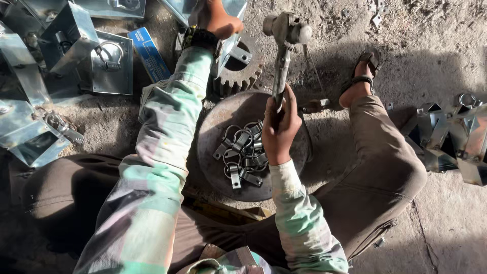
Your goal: The person welds metal lids onto boxes and attaches metal handles using a welder and a hammer while sitting on the ground.
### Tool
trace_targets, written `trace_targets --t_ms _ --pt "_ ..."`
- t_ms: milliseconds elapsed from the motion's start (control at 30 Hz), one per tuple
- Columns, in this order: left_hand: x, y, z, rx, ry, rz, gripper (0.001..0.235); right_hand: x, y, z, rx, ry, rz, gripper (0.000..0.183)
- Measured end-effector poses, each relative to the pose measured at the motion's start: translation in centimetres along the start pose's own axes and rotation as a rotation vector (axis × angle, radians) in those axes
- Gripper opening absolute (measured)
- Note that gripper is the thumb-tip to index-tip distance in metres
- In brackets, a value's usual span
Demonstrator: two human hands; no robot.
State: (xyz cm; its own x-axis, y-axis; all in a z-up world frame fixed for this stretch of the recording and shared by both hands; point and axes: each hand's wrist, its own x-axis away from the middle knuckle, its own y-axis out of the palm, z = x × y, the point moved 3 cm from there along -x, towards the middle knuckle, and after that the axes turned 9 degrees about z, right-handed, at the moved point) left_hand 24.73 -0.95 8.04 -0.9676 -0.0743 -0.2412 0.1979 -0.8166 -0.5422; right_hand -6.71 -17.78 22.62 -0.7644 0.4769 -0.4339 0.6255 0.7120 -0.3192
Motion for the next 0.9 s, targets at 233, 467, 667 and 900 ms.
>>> trace_targets --t_ms 233,467,667,900 --pt "-0.4 -0.5 1.2 0.098 -0.027 0.091 0.059 2.4 2.4 3.0 0.16 0.116 -0.129 0.033" --pt "7.5 -0.7 -4.2 0.966 -0.633 0.624 0.048 7.0 0.9 3.3 -0.124 0.584 -0.122 0.036" --pt "20.0 5.7 -1.7 1.318 -0.821 0.738 0.048 16.9 2.7 15.9 0.222 0.802 -0.361 0.036" --pt "21.1 7.6 -2.5 0.832 -1.065 0.749 0.101 21.3 4.6 23.1 0.409 0.53 -0.802 0.046"
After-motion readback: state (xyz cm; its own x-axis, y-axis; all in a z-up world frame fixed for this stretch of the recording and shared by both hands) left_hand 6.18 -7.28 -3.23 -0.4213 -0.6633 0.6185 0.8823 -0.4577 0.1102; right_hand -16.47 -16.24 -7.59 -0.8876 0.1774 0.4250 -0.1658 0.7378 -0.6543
